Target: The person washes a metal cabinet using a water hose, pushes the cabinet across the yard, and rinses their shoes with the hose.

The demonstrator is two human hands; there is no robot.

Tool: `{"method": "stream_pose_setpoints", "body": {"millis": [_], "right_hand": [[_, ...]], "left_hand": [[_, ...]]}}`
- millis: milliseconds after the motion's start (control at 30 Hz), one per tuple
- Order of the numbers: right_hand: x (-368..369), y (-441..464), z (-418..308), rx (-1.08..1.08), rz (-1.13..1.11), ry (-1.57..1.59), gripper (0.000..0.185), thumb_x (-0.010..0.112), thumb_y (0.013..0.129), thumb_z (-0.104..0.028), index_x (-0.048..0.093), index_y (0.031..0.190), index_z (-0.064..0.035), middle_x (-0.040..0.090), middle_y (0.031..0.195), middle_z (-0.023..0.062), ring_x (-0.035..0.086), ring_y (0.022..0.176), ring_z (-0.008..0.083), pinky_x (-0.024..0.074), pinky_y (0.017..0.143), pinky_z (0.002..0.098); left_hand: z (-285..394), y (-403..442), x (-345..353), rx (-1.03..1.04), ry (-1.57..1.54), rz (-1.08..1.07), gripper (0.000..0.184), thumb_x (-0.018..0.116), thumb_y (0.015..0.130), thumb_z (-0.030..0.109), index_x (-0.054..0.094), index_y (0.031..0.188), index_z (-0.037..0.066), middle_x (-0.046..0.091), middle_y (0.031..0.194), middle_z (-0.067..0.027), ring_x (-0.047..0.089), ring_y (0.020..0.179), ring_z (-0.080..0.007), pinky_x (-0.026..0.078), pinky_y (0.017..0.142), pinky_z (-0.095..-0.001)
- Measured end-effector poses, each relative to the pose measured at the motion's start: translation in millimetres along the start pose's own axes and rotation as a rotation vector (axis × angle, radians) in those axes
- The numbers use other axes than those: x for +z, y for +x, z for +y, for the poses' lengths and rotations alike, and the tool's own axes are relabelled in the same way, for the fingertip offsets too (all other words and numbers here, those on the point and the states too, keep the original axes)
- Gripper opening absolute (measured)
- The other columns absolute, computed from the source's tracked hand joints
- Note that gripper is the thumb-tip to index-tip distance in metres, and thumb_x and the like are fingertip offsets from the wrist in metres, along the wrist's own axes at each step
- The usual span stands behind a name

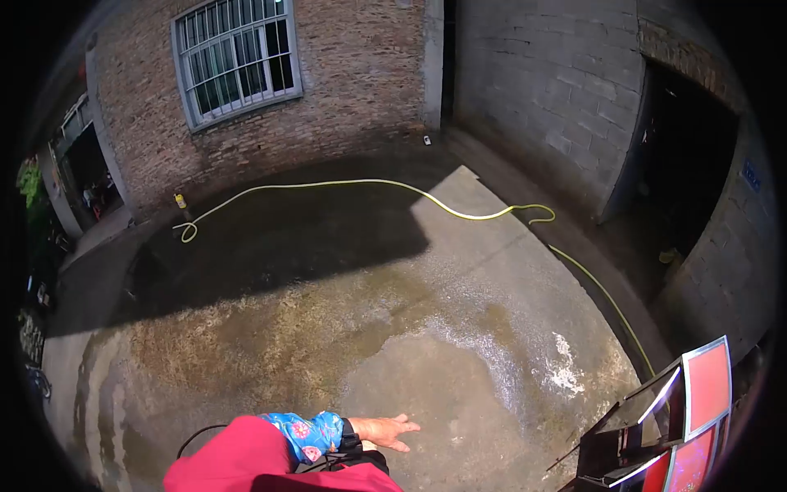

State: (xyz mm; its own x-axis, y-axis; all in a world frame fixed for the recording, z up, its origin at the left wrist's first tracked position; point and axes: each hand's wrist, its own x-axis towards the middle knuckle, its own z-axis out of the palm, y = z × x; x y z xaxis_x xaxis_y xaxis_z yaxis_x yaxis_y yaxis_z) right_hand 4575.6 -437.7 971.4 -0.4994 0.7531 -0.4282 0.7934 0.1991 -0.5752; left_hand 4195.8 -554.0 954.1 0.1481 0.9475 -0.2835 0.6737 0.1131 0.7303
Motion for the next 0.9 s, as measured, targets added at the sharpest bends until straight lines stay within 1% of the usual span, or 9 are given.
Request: {"method": "stream_pose_setpoints", "body": {"millis": [167, 400, 500, 567, 633, 700, 800, 833, 900], "right_hand": [[30.0, 137.2, -153.1, -0.221, -0.167, -0.128, 0.033, 0.070, 0.063, -0.018, 0.062, 0.093, -0.0069, 0.059, 0.095, 0.0135, 0.060, 0.082, 0.0296, 0.0507, 0.070, 0.0353], [106.6, 261.5, -344.7, -0.452, -0.406, -0.290, 0.032, 0.070, 0.063, -0.022, 0.063, 0.091, -0.0088, 0.060, 0.094, 0.0111, 0.060, 0.084, 0.0280, 0.0502, 0.071, 0.0356], [139.0, 302.2, -405.3, -0.481, -0.476, -0.338, 0.031, 0.070, 0.063, -0.024, 0.063, 0.090, -0.0096, 0.061, 0.093, 0.0100, 0.060, 0.085, 0.0274, 0.0500, 0.072, 0.0358], [161.1, 332.3, -435.2, -0.479, -0.521, -0.363, 0.031, 0.070, 0.064, -0.025, 0.063, 0.089, -0.0102, 0.061, 0.093, 0.0093, 0.060, 0.086, 0.0269, 0.0499, 0.072, 0.0359], [180.7, 362.0, -458.9, -0.447, -0.563, -0.378, 0.030, 0.070, 0.064, -0.027, 0.063, 0.089, -0.0107, 0.061, 0.093, 0.0086, 0.060, 0.086, 0.0265, 0.0497, 0.072, 0.0360], [200.5, 396.0, -478.2, -0.395, -0.606, -0.400, 0.030, 0.070, 0.064, -0.028, 0.064, 0.088, -0.0112, 0.062, 0.093, 0.0079, 0.060, 0.087, 0.0261, 0.0496, 0.073, 0.0361], [231.0, 448.2, -496.2, -0.282, -0.672, -0.443, 0.030, 0.070, 0.064, -0.030, 0.064, 0.087, -0.0121, 0.062, 0.092, 0.0068, 0.060, 0.087, 0.0254, 0.0494, 0.073, 0.0362], [239.5, 470.2, -501.6, -0.247, -0.692, -0.459, 0.030, 0.070, 0.064, -0.030, 0.064, 0.087, -0.0123, 0.062, 0.092, 0.0064, 0.060, 0.088, 0.0252, 0.0493, 0.073, 0.0362], [257.0, 504.4, -510.2, -0.158, -0.732, -0.489, 0.029, 0.070, 0.064, -0.032, 0.065, 0.086, -0.0129, 0.063, 0.092, 0.0057, 0.060, 0.088, 0.0248, 0.0492, 0.074, 0.0363]], "left_hand": [[-58.1, -54.5, -46.3, -0.124, -0.093, 0.112, 0.071, 0.060, 0.081, 0.036, 0.025, 0.137, 0.009, 0.033, 0.129, -0.0297, 0.037, 0.118, -0.0441, 0.036, 0.097, -0.0432], [-137.8, -133.4, -127.7, -0.252, -0.164, 0.305, 0.066, 0.064, 0.075, 0.031, 0.038, 0.130, 0.006, 0.047, 0.123, -0.0203, 0.047, 0.112, -0.0364, 0.041, 0.091, -0.0430], [-214.6, -161.5, -141.4, -0.320, -0.249, 0.641, 0.058, 0.062, 0.076, 0.033, 0.046, 0.122, 0.001, 0.052, 0.117, -0.0209, 0.049, 0.110, -0.0357, 0.040, 0.091, -0.0412], [-242.6, -208.0, -157.3, -0.459, -0.289, 0.770, 0.054, 0.058, 0.078, 0.035, 0.047, 0.121, 0.003, 0.053, 0.116, -0.0196, 0.050, 0.109, -0.0342, 0.040, 0.091, -0.0402], [-318.6, -228.8, -123.7, -0.581, -0.485, 1.057, 0.051, 0.057, 0.079, 0.036, 0.050, 0.117, 0.002, 0.056, 0.113, -0.0201, 0.053, 0.105, -0.0330, 0.041, 0.089, -0.0400], [-362.6, -270.1, -97.1, -0.943, -0.768, 1.055, 0.053, 0.058, 0.076, 0.038, 0.053, 0.115, 0.003, 0.057, 0.112, -0.0189, 0.053, 0.106, -0.0316, 0.042, 0.090, -0.0376], [-405.4, -321.0, -23.0, -1.440, -0.845, 1.098, 0.050, 0.058, 0.074, 0.040, 0.057, 0.110, 0.005, 0.056, 0.114, -0.0171, 0.052, 0.108, -0.0322, 0.040, 0.092, -0.0371], [-418.9, -333.4, 0.9, -1.486, -1.048, 1.098, 0.048, 0.059, 0.074, 0.039, 0.058, 0.109, 0.006, 0.057, 0.113, -0.0161, 0.056, 0.103, -0.0305, 0.046, 0.083, -0.0394], [-419.9, -380.2, 37.2, -1.450, -1.489, 1.132, 0.041, 0.065, 0.072, 0.033, 0.059, 0.104, 0.007, 0.063, 0.084, -0.0124, 0.063, 0.078, -0.0267, 0.051, 0.057, -0.0385]]}}
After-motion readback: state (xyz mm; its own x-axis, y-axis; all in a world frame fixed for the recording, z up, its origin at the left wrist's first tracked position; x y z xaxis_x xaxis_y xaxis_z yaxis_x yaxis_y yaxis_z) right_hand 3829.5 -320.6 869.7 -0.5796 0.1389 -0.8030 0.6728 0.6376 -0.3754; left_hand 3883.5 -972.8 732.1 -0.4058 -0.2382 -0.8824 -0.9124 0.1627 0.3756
